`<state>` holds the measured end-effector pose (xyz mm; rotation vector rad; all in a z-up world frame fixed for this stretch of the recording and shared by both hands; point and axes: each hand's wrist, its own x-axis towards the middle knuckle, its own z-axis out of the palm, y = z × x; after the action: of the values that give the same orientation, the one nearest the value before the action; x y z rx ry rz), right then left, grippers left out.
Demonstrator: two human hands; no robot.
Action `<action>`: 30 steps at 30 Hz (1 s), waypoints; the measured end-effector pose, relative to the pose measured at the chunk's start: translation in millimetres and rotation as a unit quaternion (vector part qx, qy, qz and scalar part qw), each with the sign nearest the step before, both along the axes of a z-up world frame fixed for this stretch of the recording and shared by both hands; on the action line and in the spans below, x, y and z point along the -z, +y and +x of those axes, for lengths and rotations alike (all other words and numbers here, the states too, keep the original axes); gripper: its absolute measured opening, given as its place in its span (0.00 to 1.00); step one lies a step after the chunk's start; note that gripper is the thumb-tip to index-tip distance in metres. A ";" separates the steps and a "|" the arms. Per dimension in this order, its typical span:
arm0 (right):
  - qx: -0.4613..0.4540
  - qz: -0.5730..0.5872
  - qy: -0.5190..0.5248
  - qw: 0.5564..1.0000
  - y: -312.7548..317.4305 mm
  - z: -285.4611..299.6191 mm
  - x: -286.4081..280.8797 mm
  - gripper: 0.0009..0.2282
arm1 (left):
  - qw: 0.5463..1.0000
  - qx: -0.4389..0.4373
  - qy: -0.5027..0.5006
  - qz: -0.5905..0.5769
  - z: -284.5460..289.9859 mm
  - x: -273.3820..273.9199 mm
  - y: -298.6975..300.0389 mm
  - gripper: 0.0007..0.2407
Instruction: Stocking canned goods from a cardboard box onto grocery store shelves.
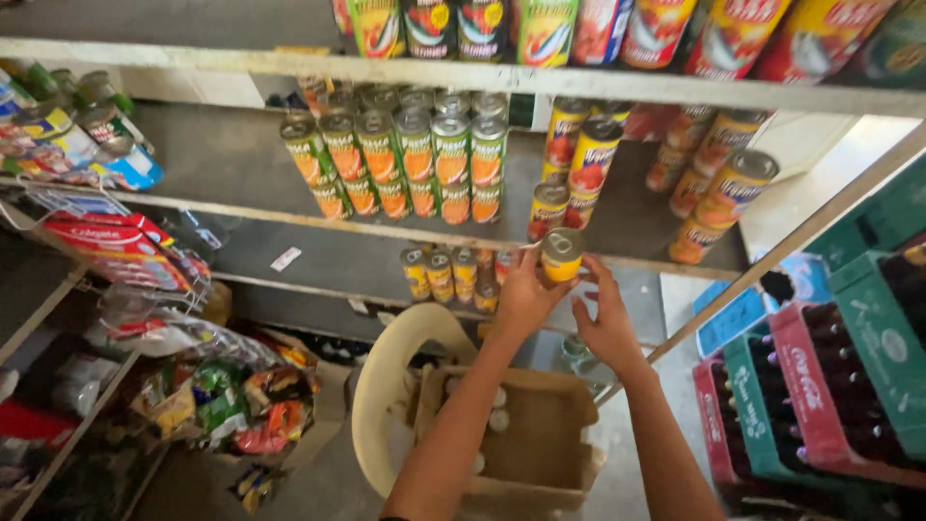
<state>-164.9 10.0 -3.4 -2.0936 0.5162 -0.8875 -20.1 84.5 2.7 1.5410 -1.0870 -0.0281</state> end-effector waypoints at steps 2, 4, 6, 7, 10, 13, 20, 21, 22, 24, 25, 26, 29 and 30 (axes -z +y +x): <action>0.015 -0.007 -0.035 0.999 -14.2 4.1 -3.6 0.32 | 1.000 0.005 -0.018 -0.003 -2.1 -9.1 -16.7 0.30; 0.032 -0.012 -0.068 0.997 -28.8 7.4 -10.3 0.32 | 0.999 0.012 -0.033 -0.004 -3.6 -12.3 -31.5 0.31; 0.040 -0.005 -0.098 0.994 -42.4 10.5 -20.7 0.33 | 0.983 0.157 0.072 -0.063 -3.9 -10.3 -42.5 0.34; 0.042 -0.005 -0.098 0.994 -53.3 7.9 -20.3 0.33 | 0.983 0.159 0.072 -0.062 1.3 0.8 -50.6 0.34; -0.068 0.023 -0.125 0.990 -80.8 2.3 -24.8 0.34 | 0.978 0.200 0.030 -0.056 17.0 26.3 -76.0 0.34; -0.056 0.141 -0.066 0.986 -87.5 -0.3 -26.2 0.31 | 0.979 0.165 -0.094 -0.080 22.9 23.4 -77.6 0.33; 0.103 0.148 -0.099 0.979 -83.3 10.4 -31.1 0.25 | 0.976 -0.137 -0.125 -0.110 34.4 -17.1 -72.5 0.30; 0.074 0.145 -0.129 0.978 -79.9 11.7 -36.7 0.25 | 0.967 -0.190 -0.133 -0.107 33.6 -31.7 -69.6 0.32; 0.074 0.145 -0.130 0.978 -75.8 15.0 -41.1 0.25 | 0.967 -0.189 -0.134 -0.107 39.1 -17.5 -79.0 0.32; 0.059 0.077 -0.145 0.985 -69.8 24.0 -51.6 0.28 | 0.982 0.054 0.078 -0.166 52.6 8.9 -100.2 0.32; 0.058 0.076 -0.143 0.985 -68.5 27.4 -51.8 0.28 | 0.981 0.053 0.079 -0.167 51.8 5.5 -96.6 0.32; 0.085 0.046 -0.148 0.984 -67.0 31.0 -52.1 0.30 | 0.994 -0.014 0.047 -0.096 51.2 2.0 -92.8 0.33; 0.091 0.000 -0.199 0.976 -54.8 45.4 -71.6 0.33 | 0.996 -0.092 -0.001 -0.018 57.2 1.5 -81.3 0.30; 0.074 -0.014 -0.240 0.968 -48.2 48.6 -80.2 0.35 | 0.995 -0.101 -0.010 -0.009 58.2 4.6 -76.4 0.28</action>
<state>-116.2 -38.2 76.9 -1.7899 0.4025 -1.4432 38.1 8.1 -1.9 1.6316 -0.9386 0.1354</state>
